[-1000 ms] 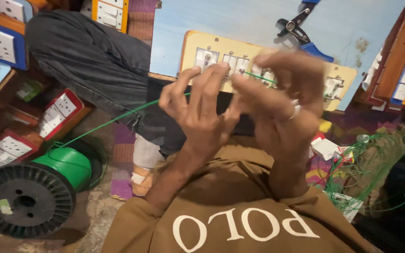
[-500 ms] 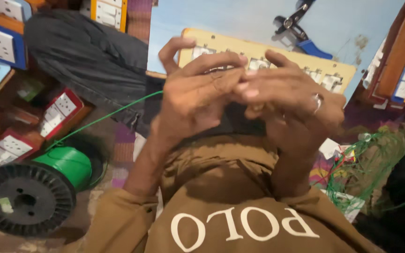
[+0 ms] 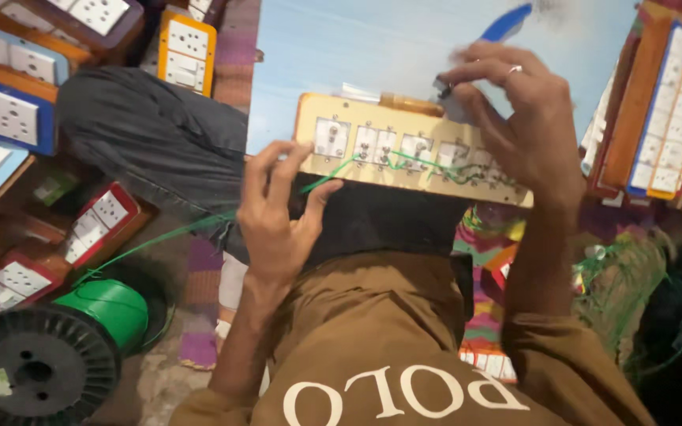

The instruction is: The person sits on the floor and wires a multi-gang switchboard by hand. They strip green wires with pliers, insert them into terminal screws, and tighten them with a screwdriver. The person works on two different switchboard units, one beige and one purple, before placing the finished unit aside.

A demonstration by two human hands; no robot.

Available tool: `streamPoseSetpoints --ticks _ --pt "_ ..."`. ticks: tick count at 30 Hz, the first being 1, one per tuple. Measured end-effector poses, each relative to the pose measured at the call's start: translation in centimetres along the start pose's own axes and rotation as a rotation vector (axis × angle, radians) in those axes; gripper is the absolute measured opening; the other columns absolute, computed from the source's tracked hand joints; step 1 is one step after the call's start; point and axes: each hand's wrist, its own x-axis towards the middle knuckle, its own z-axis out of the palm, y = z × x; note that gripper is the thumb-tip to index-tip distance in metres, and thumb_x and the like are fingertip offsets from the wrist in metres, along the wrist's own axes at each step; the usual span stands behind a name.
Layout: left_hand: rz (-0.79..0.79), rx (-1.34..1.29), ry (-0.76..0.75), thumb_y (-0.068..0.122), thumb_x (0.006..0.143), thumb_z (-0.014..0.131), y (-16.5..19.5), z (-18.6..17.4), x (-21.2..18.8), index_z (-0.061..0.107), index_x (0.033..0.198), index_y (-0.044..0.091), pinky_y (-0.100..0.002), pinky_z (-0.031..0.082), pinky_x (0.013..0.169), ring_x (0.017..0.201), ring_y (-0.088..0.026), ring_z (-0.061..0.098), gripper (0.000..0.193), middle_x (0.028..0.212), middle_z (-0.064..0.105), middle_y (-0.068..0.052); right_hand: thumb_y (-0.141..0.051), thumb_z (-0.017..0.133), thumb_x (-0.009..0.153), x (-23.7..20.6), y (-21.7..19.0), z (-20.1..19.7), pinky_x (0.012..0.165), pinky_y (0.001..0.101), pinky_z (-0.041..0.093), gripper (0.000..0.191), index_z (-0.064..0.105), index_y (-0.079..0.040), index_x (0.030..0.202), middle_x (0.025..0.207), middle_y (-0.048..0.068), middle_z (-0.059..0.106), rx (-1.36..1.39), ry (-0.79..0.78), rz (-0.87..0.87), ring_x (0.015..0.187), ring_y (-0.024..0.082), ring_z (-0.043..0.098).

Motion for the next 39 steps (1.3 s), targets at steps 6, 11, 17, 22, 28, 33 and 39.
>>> streamPoseSetpoints --ticks 6,11,17,22,28,33,39 --pt "-0.031 -0.118 -0.048 -0.007 0.09 0.08 -1.2 -0.3 1.0 0.076 0.121 0.013 -0.03 0.049 0.068 0.076 -0.015 0.057 0.037 0.113 0.06 -0.003 -0.054 0.067 0.092 1.3 6.5 -2.8 0.125 0.0581 0.013 0.089 0.04 -0.007 0.164 0.172 0.023 0.021 -0.159 -0.231 0.02 0.158 0.04 0.014" --pt "0.112 -0.065 -0.105 -0.016 0.082 0.074 -1.8 -1.1 2.5 0.075 0.117 0.011 -0.036 0.049 0.076 0.087 -0.022 0.058 0.044 0.114 0.06 -0.005 -0.065 0.054 0.112 -3.1 11.4 -2.7 0.116 0.054 0.038 0.073 0.052 -0.002 0.15 0.146 0.028 0.045 -0.341 0.096 0.115 0.139 0.041 0.04" --pt "0.125 -0.066 -0.095 -0.019 0.084 0.069 -1.3 -1.4 2.7 0.074 0.117 0.01 -0.037 0.053 0.082 0.095 -0.023 0.064 0.044 0.117 0.059 -0.008 -0.055 0.044 0.111 -5.5 5.4 -2.5 0.063 0.0336 0.047 0.052 0.059 -0.006 0.105 0.084 0.008 0.056 1.074 0.495 0.209 0.07 0.02 0.053" --pt "0.017 -0.035 0.023 -0.01 0.095 0.075 -0.6 -0.8 1.8 0.059 0.138 0.003 -0.03 0.058 0.074 0.084 -0.018 0.069 0.048 0.108 0.066 -0.01 -0.037 0.05 0.103 -8.1 -8.3 2.0 0.071 0.0322 0.052 0.049 0.063 0.003 0.127 0.104 0.015 0.07 1.4 -0.286 0.551 0.09 0.021 0.065" --pt "-0.026 -0.025 0.19 -0.003 0.093 0.083 0.5 0.0 -0.1 0.047 0.139 0.006 -0.028 0.063 0.084 0.093 -0.015 0.076 0.059 0.103 0.074 -0.007 -0.044 0.055 0.096 -4.5 -13.0 11.2 0.063 0.031 0.052 0.045 0.063 -0.004 0.117 0.085 0.008 0.067 1.013 -0.421 0.664 0.075 0.017 0.066" --pt "-0.124 -0.108 0.198 -0.003 0.093 0.084 1.0 -0.3 -1.0 0.05 0.134 0.005 -0.029 0.062 0.087 0.092 -0.016 0.076 0.053 0.106 0.076 -0.01 -0.036 0.061 0.099 -3.7 -13.9 11.5 0.064 0.0363 0.049 0.035 0.064 -0.001 0.099 0.076 0.014 0.069 0.654 -0.308 0.583 0.066 0.024 0.067" --pt "-0.467 -0.63 0.039 -0.005 0.093 0.079 0.5 -2.2 -1.2 0.052 0.123 0.003 -0.027 0.062 0.082 0.089 -0.015 0.078 0.041 0.102 0.08 -0.014 -0.025 0.072 0.09 -4.5 -14.9 8.9 0.065 0.0413 0.049 0.036 0.061 -0.002 0.115 0.081 0.017 0.063 0.517 -0.146 0.312 0.069 0.032 0.064"
